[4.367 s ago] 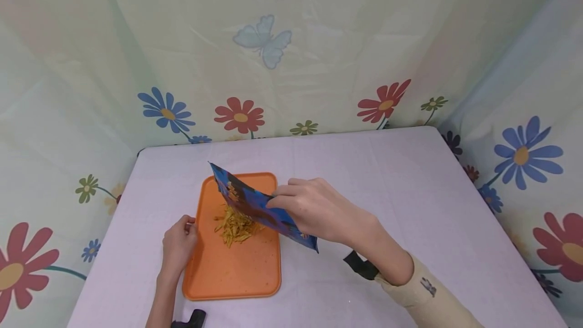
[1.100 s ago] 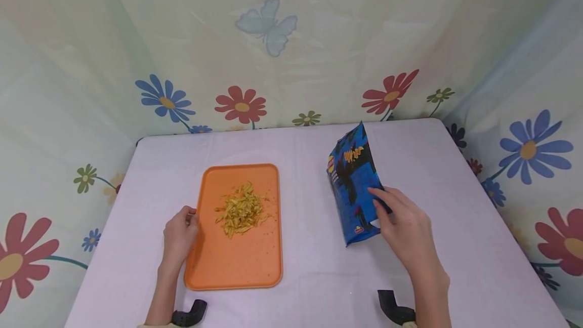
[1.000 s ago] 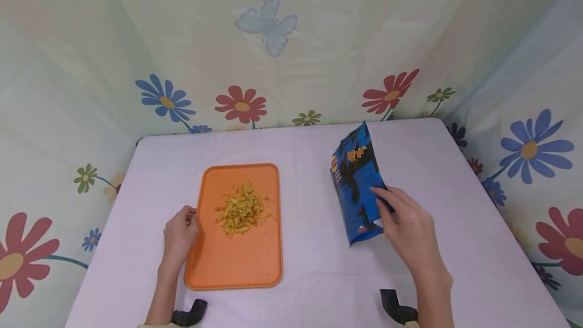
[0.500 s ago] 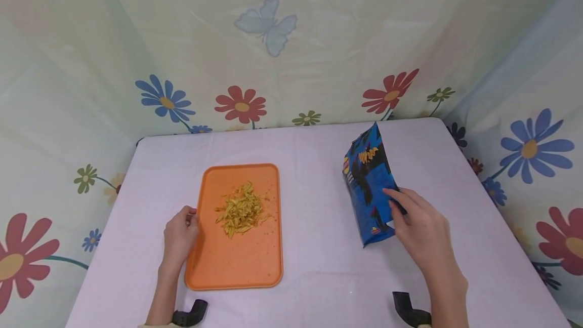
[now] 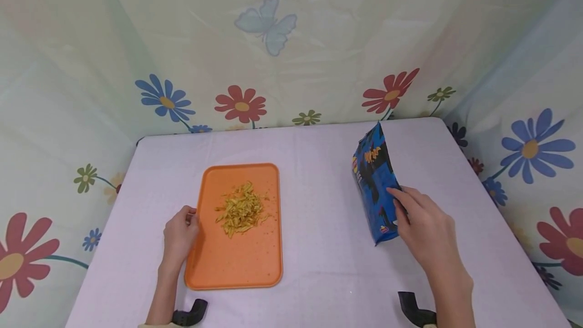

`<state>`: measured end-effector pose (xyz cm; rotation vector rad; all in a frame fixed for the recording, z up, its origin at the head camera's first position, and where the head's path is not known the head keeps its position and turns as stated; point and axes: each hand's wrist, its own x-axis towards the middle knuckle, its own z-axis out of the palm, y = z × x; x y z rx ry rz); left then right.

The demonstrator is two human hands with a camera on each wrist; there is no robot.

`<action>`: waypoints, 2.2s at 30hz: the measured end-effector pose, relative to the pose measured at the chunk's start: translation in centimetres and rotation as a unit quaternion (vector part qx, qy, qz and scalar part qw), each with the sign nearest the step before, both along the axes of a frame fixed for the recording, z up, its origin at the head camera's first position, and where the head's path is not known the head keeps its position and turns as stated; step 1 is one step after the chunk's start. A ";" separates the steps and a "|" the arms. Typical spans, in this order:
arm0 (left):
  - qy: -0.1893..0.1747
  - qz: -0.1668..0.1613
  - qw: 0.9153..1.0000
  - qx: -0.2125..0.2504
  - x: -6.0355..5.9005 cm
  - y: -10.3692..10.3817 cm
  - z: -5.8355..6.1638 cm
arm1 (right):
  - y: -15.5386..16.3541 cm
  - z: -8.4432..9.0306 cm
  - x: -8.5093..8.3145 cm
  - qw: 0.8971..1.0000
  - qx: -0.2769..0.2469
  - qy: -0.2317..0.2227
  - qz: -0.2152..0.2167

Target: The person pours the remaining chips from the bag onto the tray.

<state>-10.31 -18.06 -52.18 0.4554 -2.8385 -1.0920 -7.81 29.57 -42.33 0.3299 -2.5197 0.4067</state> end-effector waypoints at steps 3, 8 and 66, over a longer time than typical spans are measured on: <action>-0.006 0.000 1.000 0.002 -0.1 0.1 -0.1 | -0.1 0.0 0.0 1.000 0.010 -0.003 0.002; -0.012 -0.002 1.000 0.004 -0.1 0.1 -0.1 | -0.4 -0.2 0.0 0.999 0.022 0.014 0.023; -0.006 -0.010 1.000 -0.002 -0.1 -0.3 -0.6 | -10.4 -4.0 -2.5 0.969 0.118 -0.073 0.204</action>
